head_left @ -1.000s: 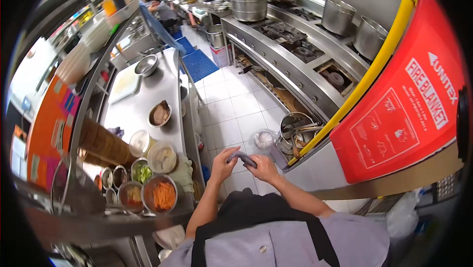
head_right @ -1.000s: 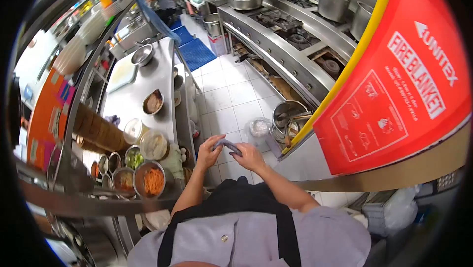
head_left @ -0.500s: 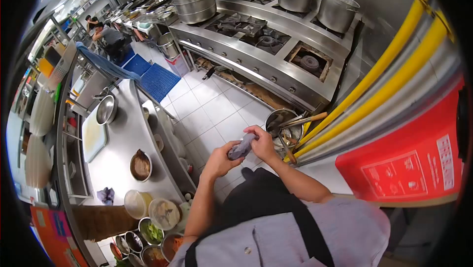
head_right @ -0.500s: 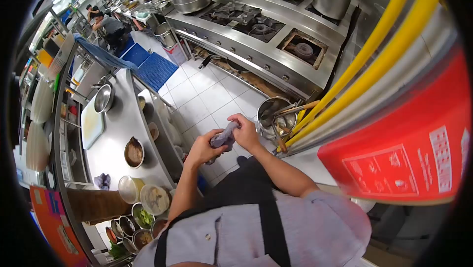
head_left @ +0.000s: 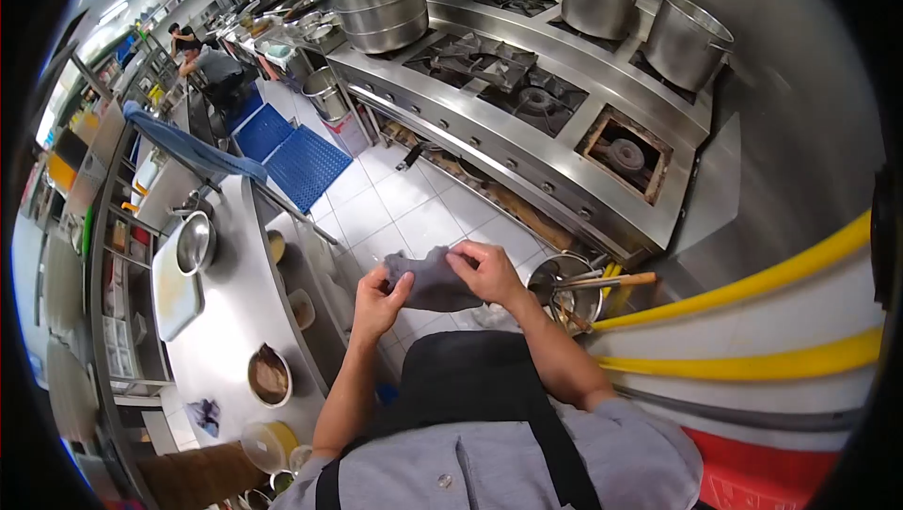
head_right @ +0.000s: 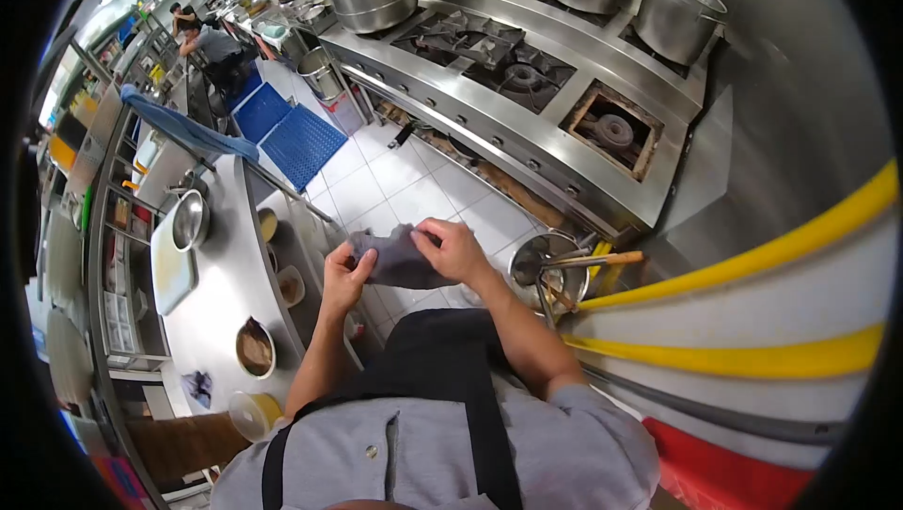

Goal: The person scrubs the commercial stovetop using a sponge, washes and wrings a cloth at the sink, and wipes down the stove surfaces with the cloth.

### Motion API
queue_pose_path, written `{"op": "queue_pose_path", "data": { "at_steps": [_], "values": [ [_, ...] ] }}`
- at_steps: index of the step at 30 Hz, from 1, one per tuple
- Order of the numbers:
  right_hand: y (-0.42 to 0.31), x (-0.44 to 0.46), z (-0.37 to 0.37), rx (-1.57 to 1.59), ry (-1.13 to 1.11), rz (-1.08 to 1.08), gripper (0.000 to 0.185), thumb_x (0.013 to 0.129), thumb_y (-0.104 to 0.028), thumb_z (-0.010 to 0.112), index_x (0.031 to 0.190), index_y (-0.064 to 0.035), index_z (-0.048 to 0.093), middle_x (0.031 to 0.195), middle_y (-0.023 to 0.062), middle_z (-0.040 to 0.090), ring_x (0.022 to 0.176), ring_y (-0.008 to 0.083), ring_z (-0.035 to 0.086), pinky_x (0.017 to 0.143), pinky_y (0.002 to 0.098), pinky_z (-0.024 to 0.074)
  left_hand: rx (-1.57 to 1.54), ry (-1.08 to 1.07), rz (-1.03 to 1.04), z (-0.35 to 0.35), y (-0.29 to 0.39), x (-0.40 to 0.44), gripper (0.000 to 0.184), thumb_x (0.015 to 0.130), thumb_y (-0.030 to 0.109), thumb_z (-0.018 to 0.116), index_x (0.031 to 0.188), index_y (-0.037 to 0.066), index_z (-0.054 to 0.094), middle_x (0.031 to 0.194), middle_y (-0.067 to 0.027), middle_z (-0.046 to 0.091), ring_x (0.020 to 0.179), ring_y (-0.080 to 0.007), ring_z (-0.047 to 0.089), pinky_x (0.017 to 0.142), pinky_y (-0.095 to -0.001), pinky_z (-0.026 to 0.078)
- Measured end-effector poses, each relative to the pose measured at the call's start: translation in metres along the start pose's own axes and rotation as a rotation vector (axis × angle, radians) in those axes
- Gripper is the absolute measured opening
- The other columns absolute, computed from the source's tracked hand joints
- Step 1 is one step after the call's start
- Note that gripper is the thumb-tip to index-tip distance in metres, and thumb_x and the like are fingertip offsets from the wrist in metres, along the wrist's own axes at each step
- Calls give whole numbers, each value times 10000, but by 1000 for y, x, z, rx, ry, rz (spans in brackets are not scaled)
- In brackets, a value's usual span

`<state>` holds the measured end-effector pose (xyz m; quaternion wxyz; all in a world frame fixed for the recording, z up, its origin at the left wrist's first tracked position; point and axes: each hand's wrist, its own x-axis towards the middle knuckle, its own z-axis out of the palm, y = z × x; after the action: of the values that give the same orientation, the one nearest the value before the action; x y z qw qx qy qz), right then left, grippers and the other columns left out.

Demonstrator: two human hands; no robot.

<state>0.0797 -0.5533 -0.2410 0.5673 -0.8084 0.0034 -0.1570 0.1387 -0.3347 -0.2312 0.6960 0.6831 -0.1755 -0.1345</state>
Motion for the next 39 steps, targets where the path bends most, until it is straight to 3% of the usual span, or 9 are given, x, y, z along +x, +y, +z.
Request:
{"op": "queue_pose_path", "data": {
  "at_steps": [4,7,15,22,27,31,33,35,39],
  "values": [
    [-12,39,29,49,-31,-107,144,895,-87,627,996,-2,686,878,128,692,782,210,679,713,323,518,144,2,-20,-25,34,39,190,960,155,670,840,10,644,708,66,561,674,-26,455,593,-222,381],
    [-19,68,48,-78,-42,-231,185,782,-25,603,960,-18,654,897,156,647,818,360,646,713,405,530,198,8,28,-56,45,68,214,971,167,655,843,-4,655,698,53,546,669,-36,449,585,-226,381],
    [69,150,158,-177,-254,-206,81,770,-17,605,832,-28,657,841,169,613,871,364,618,750,430,498,359,-124,238,-127,115,137,149,938,92,649,832,-11,634,638,-74,473,602,-115,418,551,-296,364],
    [98,208,156,400,-185,139,187,905,-33,429,909,-11,614,759,-10,570,755,47,513,695,213,419,189,155,270,-209,107,196,147,957,89,637,856,-12,669,654,4,495,640,-52,410,563,-256,380],
    [-14,280,93,98,-456,160,120,917,-136,629,992,-43,645,649,-4,551,692,66,522,629,267,437,108,313,254,-257,103,237,227,1013,124,584,1095,-51,703,932,-48,710,826,-85,640,750,-238,518],
    [-1,345,45,-376,-841,-100,283,803,-205,834,975,-38,684,655,41,594,675,105,576,607,318,459,10,499,243,-263,93,276,221,996,174,622,860,8,674,700,66,517,686,-17,434,587,-223,365],
    [23,379,28,-22,-653,-401,247,831,-211,807,936,-14,700,694,14,609,662,110,583,589,285,448,327,516,206,-271,106,298,298,1012,282,605,948,10,709,753,38,597,714,-52,524,640,-246,447],
    [30,414,4,431,-656,146,358,836,-255,802,1072,-7,696,1027,40,669,846,130,653,758,255,521,123,510,159,-278,111,339,376,1014,365,578,1055,8,690,871,-12,645,802,-98,585,725,-277,485],
    [68,433,42,1298,-583,273,900,900,-697,550,1462,-6,421,1420,123,530,1259,275,550,1061,421,451,-584,210,-114,-284,63,386,770,988,654,411,1376,1,532,1309,-166,623,1174,-262,617,1028,-422,468]
  ]
}}
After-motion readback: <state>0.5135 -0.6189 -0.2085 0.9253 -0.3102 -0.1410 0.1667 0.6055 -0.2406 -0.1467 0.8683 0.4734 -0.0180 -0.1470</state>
